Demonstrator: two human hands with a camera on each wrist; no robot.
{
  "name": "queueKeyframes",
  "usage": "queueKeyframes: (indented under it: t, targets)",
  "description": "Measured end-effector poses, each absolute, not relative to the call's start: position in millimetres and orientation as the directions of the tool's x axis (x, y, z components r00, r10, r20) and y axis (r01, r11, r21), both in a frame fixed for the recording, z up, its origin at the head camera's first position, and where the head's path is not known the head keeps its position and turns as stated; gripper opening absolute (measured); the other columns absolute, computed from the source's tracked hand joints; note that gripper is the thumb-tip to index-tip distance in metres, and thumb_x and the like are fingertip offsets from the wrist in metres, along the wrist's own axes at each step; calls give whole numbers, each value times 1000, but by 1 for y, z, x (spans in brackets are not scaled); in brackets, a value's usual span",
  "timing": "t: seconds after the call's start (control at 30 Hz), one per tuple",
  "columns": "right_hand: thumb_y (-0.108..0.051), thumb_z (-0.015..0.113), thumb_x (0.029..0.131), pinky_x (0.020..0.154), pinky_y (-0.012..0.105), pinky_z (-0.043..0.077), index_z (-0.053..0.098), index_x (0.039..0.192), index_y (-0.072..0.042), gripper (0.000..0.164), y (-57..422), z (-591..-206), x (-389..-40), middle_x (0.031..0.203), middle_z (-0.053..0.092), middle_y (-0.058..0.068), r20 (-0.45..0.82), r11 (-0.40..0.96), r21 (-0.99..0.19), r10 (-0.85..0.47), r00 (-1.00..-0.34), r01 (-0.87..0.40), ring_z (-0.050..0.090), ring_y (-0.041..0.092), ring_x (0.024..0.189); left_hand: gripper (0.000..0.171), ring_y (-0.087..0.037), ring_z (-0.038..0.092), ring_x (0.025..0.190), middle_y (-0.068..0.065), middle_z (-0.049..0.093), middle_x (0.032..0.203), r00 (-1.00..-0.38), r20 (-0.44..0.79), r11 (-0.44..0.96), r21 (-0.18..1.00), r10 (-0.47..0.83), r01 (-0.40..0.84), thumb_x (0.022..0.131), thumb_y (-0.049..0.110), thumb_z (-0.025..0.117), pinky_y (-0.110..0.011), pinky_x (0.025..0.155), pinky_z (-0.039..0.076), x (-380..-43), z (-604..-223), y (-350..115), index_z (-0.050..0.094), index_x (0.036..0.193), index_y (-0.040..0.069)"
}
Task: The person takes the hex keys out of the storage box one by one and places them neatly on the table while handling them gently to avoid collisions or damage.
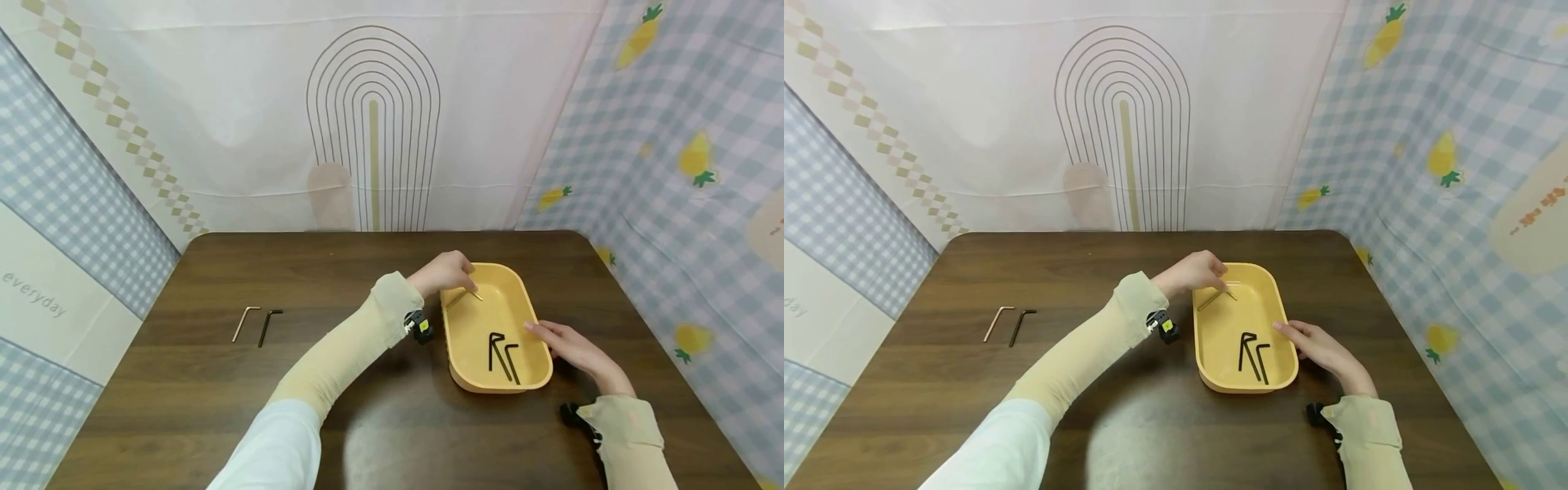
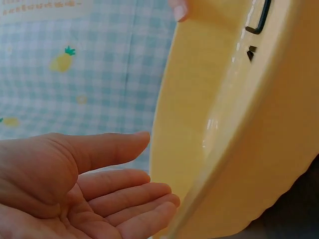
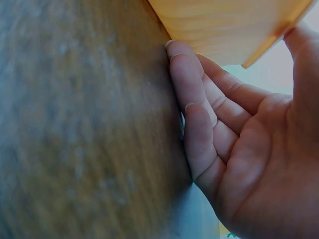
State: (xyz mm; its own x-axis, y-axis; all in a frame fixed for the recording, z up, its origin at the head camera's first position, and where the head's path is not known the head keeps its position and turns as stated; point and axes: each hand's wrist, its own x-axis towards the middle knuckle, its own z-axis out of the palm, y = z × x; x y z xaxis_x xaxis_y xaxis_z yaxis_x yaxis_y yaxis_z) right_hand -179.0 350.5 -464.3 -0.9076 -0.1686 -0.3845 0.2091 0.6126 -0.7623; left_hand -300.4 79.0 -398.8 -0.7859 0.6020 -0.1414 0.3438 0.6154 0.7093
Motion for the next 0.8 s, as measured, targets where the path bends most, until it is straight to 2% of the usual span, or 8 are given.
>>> queueKeyframes:
  t: [0.1,0.17,0.2,0.27,0.33,0.43,0.5,0.8]
  targets:
    - [-53,45,104,82,33,53,48,142,3,68,351,-465,-179,112,69,10,-385,618,-757,-162,-909,211,65,19,95,43,-17,58,123,-10,61,138,-789,-154,620,712,595,329,86,17,78,-24,99,48,-302,-404,84,69,125,0]
    - [-53,46,104,82,33,52,50,141,2,67,352,-466,-180,111,69,10,-386,620,-755,-158,-909,212,65,20,95,28,-15,61,98,-8,70,119,-788,-172,618,725,591,304,86,17,79,-20,84,48,-305,-409,87,73,106,-3]
    - [-54,46,104,82,33,52,51,140,2,66,352,-466,-180,111,69,10,-387,618,-755,-154,-909,217,65,20,95,32,-13,62,102,-8,69,122,-797,-173,617,732,578,289,86,17,79,-19,84,48,-306,-411,88,73,111,-2]
    - [-54,46,104,82,34,52,52,140,1,66,352,-466,-180,110,69,10,-388,619,-754,-153,-909,218,65,20,95,23,-12,59,85,-5,71,103,-804,-187,619,740,565,263,85,17,80,-19,73,46,-308,-414,92,72,95,-2]
    - [-55,47,103,82,34,51,52,140,1,67,352,-466,-181,110,69,9,-390,622,-751,-148,-909,221,64,20,95,31,-11,44,62,-1,54,70,-797,-202,611,752,570,247,85,16,79,-20,57,36,-310,-417,95,57,69,3]
    - [-56,47,103,82,34,51,52,140,1,68,351,-466,-181,111,69,9,-395,626,-746,-143,-907,226,64,20,95,50,-9,25,49,4,31,55,-784,-213,590,775,584,229,85,11,79,-22,49,24,-310,-418,99,39,54,12]
    - [-56,47,103,81,33,51,51,140,1,68,351,-466,-181,110,69,10,-395,625,-747,-143,-908,227,64,20,95,61,-10,13,50,4,18,54,-774,-216,575,787,596,224,85,7,77,-25,49,17,-309,-418,101,27,52,15]
    - [-52,45,105,80,34,53,49,141,3,66,351,-467,-181,112,69,10,-383,626,-752,-162,-909,205,65,18,94,60,-10,15,49,3,20,51,-769,-284,618,765,572,178,86,5,77,-26,50,21,-312,-420,109,31,50,15]
